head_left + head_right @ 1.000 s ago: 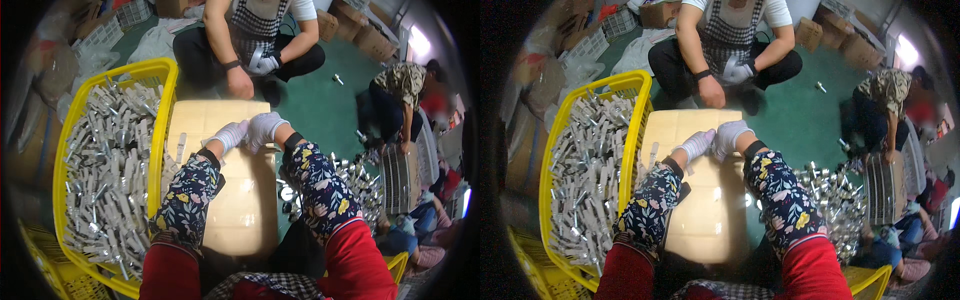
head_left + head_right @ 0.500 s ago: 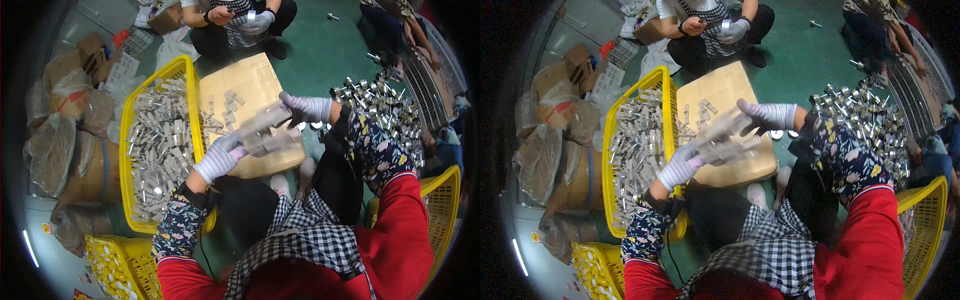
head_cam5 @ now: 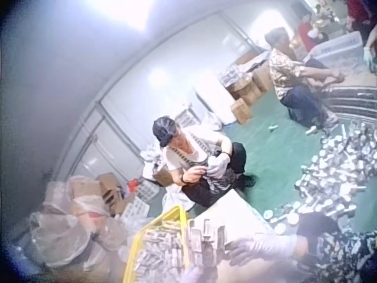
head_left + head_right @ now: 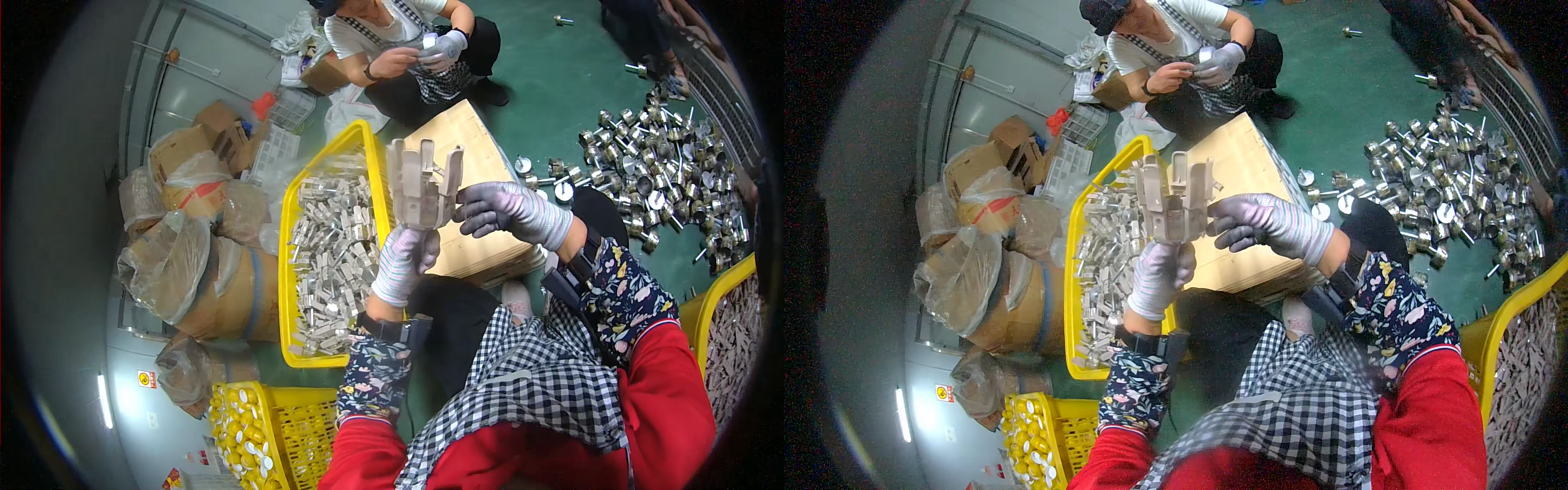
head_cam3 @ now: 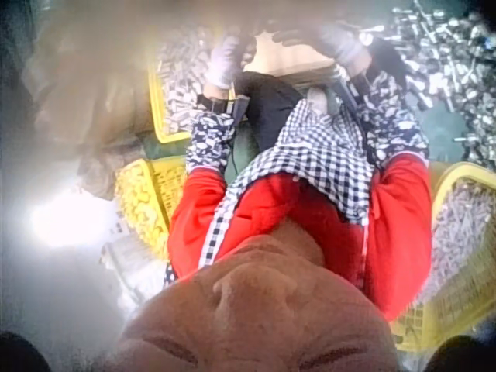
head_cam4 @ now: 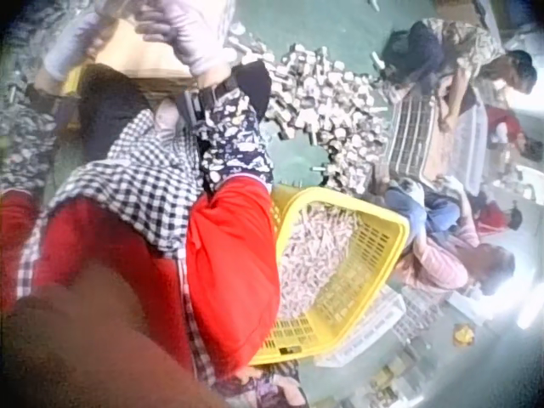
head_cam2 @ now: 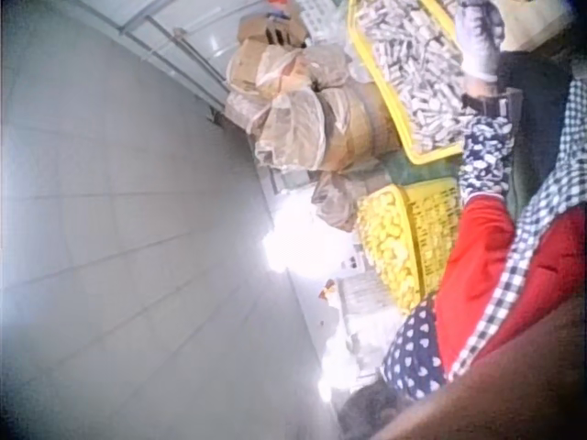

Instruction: The recorder is assembling small metal latch or hinge components by aligning them on a wooden board and then grouping them.

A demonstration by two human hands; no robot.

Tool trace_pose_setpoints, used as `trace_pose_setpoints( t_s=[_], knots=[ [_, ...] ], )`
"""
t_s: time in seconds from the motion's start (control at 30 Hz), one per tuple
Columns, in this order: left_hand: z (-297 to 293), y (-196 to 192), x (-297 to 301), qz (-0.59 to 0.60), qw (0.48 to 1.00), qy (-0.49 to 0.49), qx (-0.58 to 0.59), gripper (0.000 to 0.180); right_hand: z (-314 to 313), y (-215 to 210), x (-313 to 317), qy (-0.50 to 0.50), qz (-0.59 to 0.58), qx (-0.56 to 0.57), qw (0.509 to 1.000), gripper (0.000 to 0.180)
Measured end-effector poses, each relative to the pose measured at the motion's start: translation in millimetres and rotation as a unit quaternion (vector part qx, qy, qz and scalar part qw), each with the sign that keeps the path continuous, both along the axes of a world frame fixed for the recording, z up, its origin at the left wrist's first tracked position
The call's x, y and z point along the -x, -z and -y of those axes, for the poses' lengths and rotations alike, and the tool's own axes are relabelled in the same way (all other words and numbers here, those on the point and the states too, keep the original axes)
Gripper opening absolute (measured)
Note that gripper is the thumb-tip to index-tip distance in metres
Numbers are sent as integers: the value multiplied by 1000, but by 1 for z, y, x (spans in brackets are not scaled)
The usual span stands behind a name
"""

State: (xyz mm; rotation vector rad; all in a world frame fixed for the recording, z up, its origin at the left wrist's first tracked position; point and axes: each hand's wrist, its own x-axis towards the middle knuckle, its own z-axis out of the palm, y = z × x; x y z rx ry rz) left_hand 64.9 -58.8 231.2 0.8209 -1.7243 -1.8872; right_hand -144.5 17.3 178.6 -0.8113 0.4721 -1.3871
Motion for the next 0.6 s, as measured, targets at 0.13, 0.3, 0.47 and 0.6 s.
trace_pose_setpoints(
  t_s=[0.13, 0.3, 0.47, 0.6],
  knots=[
    [-7, 10, 5, -47, 998, -25, -42, 34, -12, -18, -9, 89, -63, -25, 994, 30],
    [-14, 26, 8, -134, 979, -56, -143, 30, -18, -23, -16, 147, -88, -24, 985, 24],
    [-23, 37, 9, -271, 946, -4, -178, 27, -24, -32, -18, 196, -160, -52, 966, 24],
    [-44, 25, 19, -311, 932, 5, -188, 26, -26, -36, -21, 207, -163, -41, 964, 23]
  ],
)
